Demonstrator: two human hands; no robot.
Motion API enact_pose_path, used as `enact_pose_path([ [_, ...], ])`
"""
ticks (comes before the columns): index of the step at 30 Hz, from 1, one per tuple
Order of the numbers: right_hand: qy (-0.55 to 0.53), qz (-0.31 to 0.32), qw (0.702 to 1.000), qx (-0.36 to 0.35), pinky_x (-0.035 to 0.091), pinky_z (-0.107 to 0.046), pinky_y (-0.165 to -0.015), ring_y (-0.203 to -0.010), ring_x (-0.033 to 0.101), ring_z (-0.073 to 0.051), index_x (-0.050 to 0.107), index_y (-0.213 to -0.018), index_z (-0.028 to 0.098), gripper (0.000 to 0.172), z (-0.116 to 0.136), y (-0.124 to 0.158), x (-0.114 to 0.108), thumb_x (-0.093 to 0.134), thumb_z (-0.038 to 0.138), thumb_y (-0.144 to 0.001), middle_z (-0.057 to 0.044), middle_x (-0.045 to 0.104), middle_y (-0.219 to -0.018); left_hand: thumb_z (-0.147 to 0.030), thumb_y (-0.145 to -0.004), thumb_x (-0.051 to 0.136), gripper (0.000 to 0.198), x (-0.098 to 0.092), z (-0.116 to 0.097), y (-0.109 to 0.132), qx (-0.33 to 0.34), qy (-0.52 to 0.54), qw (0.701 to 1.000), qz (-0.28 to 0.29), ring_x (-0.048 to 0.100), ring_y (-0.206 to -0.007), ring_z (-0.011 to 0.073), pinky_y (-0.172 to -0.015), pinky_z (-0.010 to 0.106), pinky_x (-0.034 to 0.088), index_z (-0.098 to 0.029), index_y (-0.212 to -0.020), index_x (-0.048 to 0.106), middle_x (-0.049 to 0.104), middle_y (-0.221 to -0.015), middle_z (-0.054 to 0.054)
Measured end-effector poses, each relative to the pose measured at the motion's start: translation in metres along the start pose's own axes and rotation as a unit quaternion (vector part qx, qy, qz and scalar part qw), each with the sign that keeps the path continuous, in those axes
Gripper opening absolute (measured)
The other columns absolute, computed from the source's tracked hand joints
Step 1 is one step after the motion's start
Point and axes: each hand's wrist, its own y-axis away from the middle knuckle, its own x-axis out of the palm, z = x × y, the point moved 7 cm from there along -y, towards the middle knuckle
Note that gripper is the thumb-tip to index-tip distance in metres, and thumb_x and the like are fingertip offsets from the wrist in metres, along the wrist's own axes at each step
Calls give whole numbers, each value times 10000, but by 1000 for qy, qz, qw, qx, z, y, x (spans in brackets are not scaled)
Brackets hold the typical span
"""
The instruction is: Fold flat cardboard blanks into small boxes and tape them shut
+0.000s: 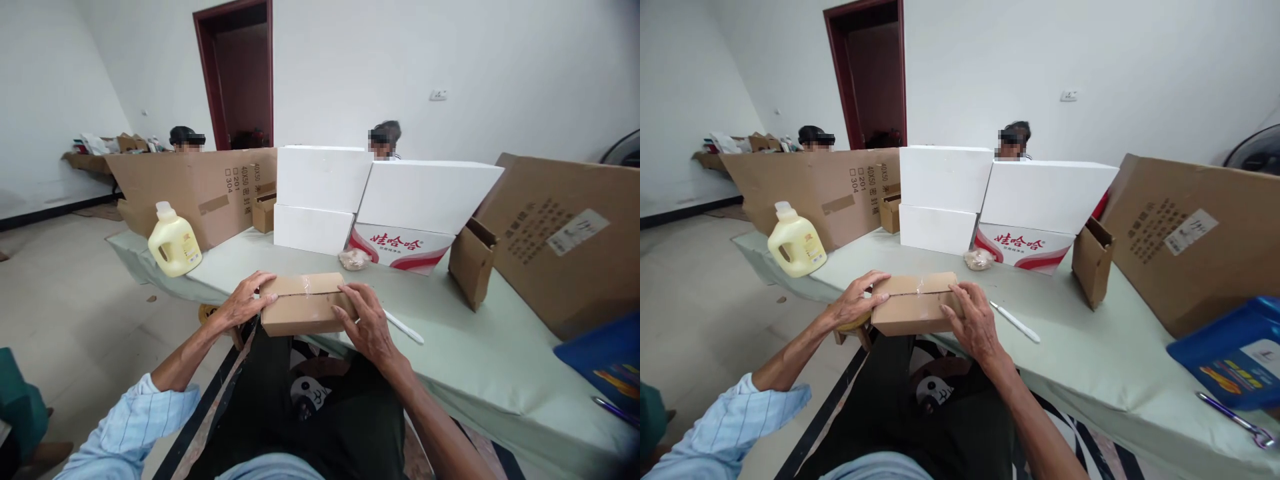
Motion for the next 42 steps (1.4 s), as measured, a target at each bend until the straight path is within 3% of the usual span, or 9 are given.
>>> enact_pose_path([
  [6,36,11,999,-3,563,-498,-957,-1127,628,-311,592,-1355,247,336,7,6,-1,582,358,-1037,-145,627,-1227,-351,-1009,599,378,-2,-7,-1,62,-43,997,-25,684,-1215,277,-1060,441,573,-186,-1335,698,719,-1323,118],
  [9,44,11,999,-5,554,-497,-966,-1136,619,-313,583,-1335,242,321,9,6,-2,591,350,-1033,-144,627,-1234,-368,-1041,568,371,0,-8,0,84,-67,994,-33,679,-1239,276,-1111,449,542,-177,-1333,694,720,-1335,130],
  [15,46,25,999,-14,539,-508,-948,-1097,613,-328,591,-1319,241,326,18,8,3,605,362,-1016,-144,641,-1196,-381,-1109,436,367,-4,-17,1,109,-84,987,-78,730,-1049,234,-1001,397,593,-204,-1170,752,777,-1114,99],
  [19,60,11,998,-21,526,-503,-940,-1087,600,-328,596,-1315,229,335,20,6,3,615,361,-1008,-146,655,-1200,-359,-1096,476,336,-1,-27,3,147,-92,983,-60,689,-1221,249,-1091,431,569,-197,-1252,726,744,-1272,118],
  [25,90,18,995,-41,482,-490,-963,-1100,584,-321,628,-1271,211,274,29,-1,1,601,269,-1004,-122,710,-1154,-324,-1077,498,324,3,-28,2,151,-92,984,-32,677,-1234,259,-1100,452,559,-203,-1278,722,722,-1315,130],
  [31,75,62,994,-39,491,-470,-927,-1069,580,-308,611,-1364,194,344,32,-2,8,552,308,-1045,-136,674,-1162,-218,-1031,522,262,1,-42,3,163,-125,976,-72,643,-1216,284,-1052,497,540,-211,-1129,765,694,-1297,131],
  [37,81,51,995,-37,456,-432,-875,-995,552,-284,662,-1238,183,243,33,-6,12,545,296,-1057,-120,677,-1095,-288,-983,675,205,23,-75,5,178,-160,971,-29,608,-1178,303,-1023,508,516,-233,-1154,773,692,-1236,110],
  [42,82,52,995,-29,419,-404,-843,-954,551,-268,681,-1155,181,221,31,-11,15,522,312,-1076,-97,669,-1021,-261,-950,728,129,39,-81,-8,135,-189,972,-31,594,-1088,285,-926,468,502,-230,-1058,791,679,-1125,91],
])
